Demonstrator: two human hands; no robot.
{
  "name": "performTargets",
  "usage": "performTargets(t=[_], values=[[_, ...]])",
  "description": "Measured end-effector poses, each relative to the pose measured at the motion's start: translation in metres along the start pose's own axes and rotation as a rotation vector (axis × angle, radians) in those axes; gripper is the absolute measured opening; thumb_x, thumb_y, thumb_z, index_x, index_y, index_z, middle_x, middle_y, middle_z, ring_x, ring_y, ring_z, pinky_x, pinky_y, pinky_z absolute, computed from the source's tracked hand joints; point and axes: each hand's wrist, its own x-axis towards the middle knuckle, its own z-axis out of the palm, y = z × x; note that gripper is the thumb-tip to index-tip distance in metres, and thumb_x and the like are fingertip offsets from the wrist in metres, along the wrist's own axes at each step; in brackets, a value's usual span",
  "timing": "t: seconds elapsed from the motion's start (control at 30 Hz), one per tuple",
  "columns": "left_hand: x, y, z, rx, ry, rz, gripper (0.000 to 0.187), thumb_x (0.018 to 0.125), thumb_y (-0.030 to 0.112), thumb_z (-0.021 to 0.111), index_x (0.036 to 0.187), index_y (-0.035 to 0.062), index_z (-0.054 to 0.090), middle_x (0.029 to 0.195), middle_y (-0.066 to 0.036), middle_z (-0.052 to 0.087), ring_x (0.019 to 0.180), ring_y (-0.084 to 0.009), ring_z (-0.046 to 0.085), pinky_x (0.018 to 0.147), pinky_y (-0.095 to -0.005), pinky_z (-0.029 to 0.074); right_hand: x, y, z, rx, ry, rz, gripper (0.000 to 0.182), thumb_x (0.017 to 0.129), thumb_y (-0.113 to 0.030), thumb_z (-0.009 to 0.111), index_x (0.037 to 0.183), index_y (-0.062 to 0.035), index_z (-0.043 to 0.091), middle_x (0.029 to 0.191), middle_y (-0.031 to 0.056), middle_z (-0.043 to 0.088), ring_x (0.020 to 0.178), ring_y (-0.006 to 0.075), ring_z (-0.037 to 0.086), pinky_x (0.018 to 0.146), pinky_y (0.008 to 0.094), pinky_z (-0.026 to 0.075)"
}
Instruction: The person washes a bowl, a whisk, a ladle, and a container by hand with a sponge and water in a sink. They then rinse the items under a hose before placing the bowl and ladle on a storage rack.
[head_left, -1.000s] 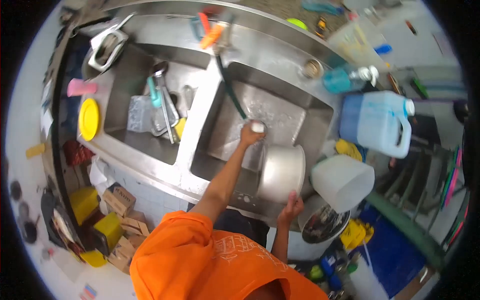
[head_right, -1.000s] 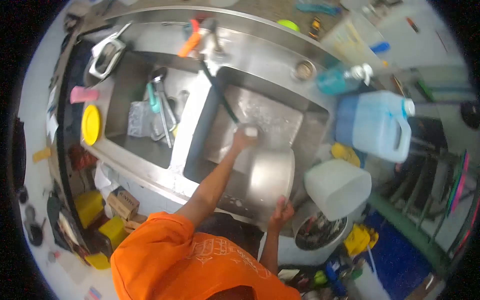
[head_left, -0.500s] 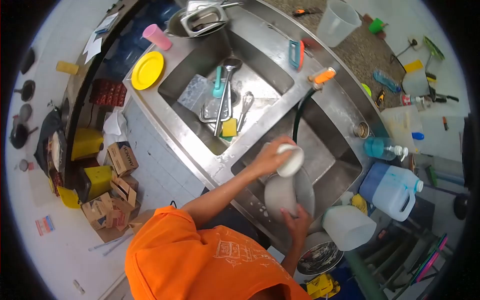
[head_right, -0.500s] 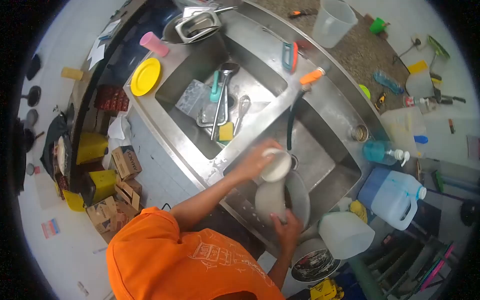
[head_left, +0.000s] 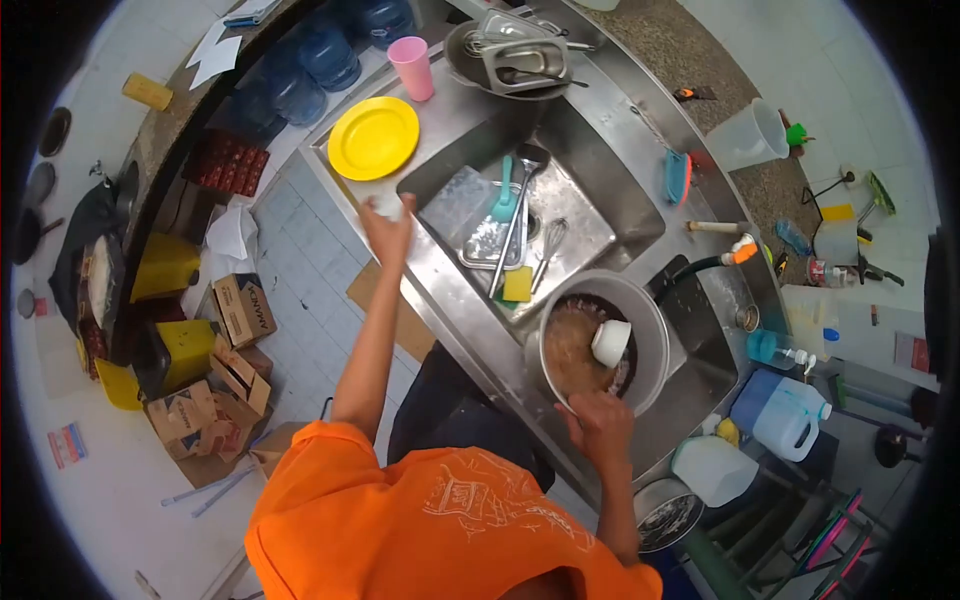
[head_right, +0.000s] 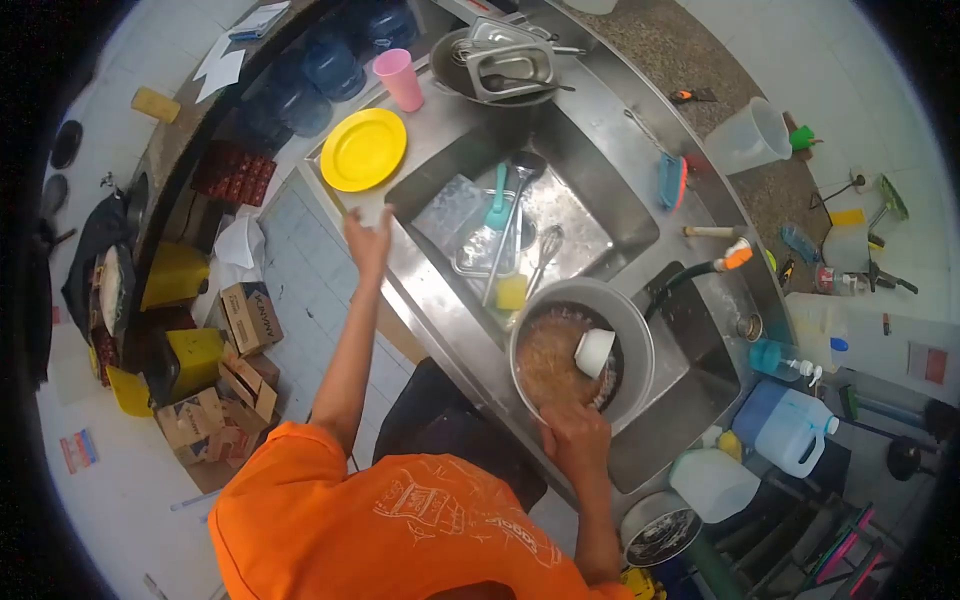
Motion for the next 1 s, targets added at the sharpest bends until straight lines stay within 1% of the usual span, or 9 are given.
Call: performTargets(t=[0.13, 0.2, 0.27, 0.33, 0.4, 0.67, 0.8, 0.9, 1.0], values=[[0.118, -0.045, 0.016, 0.339, -0.056, -0.483, 0.064, 0.075, 0.041, 0.072, 0.111, -0.0075, 0.051, 0.101, -0.023, 0.062, 0.095, -0.0362, 0.061, 0.083, -0.0438, 0.047, 0.082, -0.037, 0.04, 0.091, 0.062, -0.15, 0.018, 0.074, -0.021, 0.069, 0.069, -0.0097, 0.056, 0.062, 0.007, 0.055, 0.058, 0.0259, 0.055, 0.052, 0.0376, 0.042], [0.147, -0.074, 0.027, -0.282, -0.375, -0.66, 0.049, 0.077, 0.036, 0.07, 0.097, -0.0084, 0.059, 0.093, -0.024, 0.065, 0.08, -0.0352, 0.066, 0.067, -0.0427, 0.053, 0.128, -0.055, 0.061, 0.119, 0.069, -0.241, 0.012, 0.074, -0.019, 0.068, 0.074, -0.0104, 0.06, 0.065, 0.007, 0.057, 0.061, 0.0259, 0.058, 0.053, 0.0379, 0.043], [0.16, -0.103, 0.035, -0.398, -0.215, -0.579, 0.037, 0.08, 0.026, 0.067, 0.088, -0.0094, 0.063, 0.082, -0.021, 0.066, 0.065, -0.0301, 0.067, 0.053, -0.0356, 0.054, 0.168, -0.07, 0.088, 0.057, 0.039, -0.29, 0.011, 0.071, -0.017, 0.068, 0.077, -0.0107, 0.061, 0.068, 0.0057, 0.059, 0.065, 0.0247, 0.06, 0.055, 0.037, 0.045], [0.182, -0.132, 0.019, -0.004, -0.155, -0.168, 0.028, 0.082, 0.014, 0.062, 0.093, -0.0117, 0.061, 0.083, -0.019, 0.066, 0.062, -0.0245, 0.067, 0.047, -0.0315, 0.053, 0.21, -0.091, 0.11, 0.096, 0.115, -0.388, 0.012, 0.07, -0.016, 0.066, 0.08, -0.0121, 0.062, 0.075, 0.0041, 0.062, 0.069, 0.0235, 0.061, 0.06, 0.0359, 0.046], [0.194, -0.083, -0.051, -0.38, -0.213, -0.417, 0.022, 0.084, 0.009, 0.06, 0.092, -0.011, 0.062, 0.083, -0.017, 0.066, 0.064, -0.024, 0.066, 0.054, -0.031, 0.056, 0.243, -0.109, 0.133, 0.028, 0.053, -0.412, 0.015, 0.07, -0.014, 0.063, 0.085, -0.0137, 0.063, 0.082, 0.002, 0.064, 0.072, 0.022, 0.061, 0.065, 0.0356, 0.047], [0.208, -0.014, -0.143, -0.475, -0.499, -0.265, 0.02, 0.089, 0.008, 0.056, 0.1, -0.0075, 0.059, 0.08, -0.012, 0.066, 0.065, -0.017, 0.066, 0.059, -0.0284, 0.055, 0.368, -0.159, 0.227, -0.088, 0.282, -0.522, 0.027, 0.068, -0.018, 0.062, 0.095, -0.0172, 0.068, 0.097, -0.0013, 0.065, 0.093, 0.0192, 0.057, 0.088, 0.0412, 0.041], [0.2, -0.012, -0.108, -0.401, -0.648, -0.248, 0.019, 0.091, 0.009, 0.055, 0.099, -0.0067, 0.06, 0.08, -0.01, 0.066, 0.064, -0.0139, 0.064, 0.058, -0.0272, 0.055, 0.351, -0.165, 0.175, 0.289, 0.566, -0.401, 0.025, 0.068, -0.019, 0.07, 0.092, -0.0137, 0.069, 0.097, 0.0036, 0.065, 0.1, 0.0236, 0.056, 0.094, 0.0478, 0.037], [0.195, -0.013, -0.086, -0.323, -0.648, -0.258, 0.025, 0.091, 0.015, 0.057, 0.1, -0.008, 0.061, 0.077, -0.009, 0.066, 0.059, -0.0131, 0.062, 0.054, -0.0257, 0.053, 0.317, -0.077, 0.216, 0.493, 0.695, -0.08, 0.008, 0.076, -0.012, 0.062, 0.079, -0.0054, 0.061, 0.084, 0.0124, 0.063, 0.079, 0.0304, 0.059, 0.072, 0.0423, 0.043], [0.189, 0.006, -0.094, 0.046, -0.731, -0.197, 0.034, 0.088, 0.023, 0.062, 0.104, -0.007, 0.061, 0.077, -0.01, 0.066, 0.057, -0.0118, 0.061, 0.05, -0.0236, 0.049, 0.286, 0.057, 0.35, 0.293, 0.205, 0.796, 0.032, 0.081, -0.023, 0.06, 0.105, -0.0027, 0.055, 0.101, 0.019, 0.061, 0.093, 0.038, 0.059, 0.082, 0.0456, 0.045]])
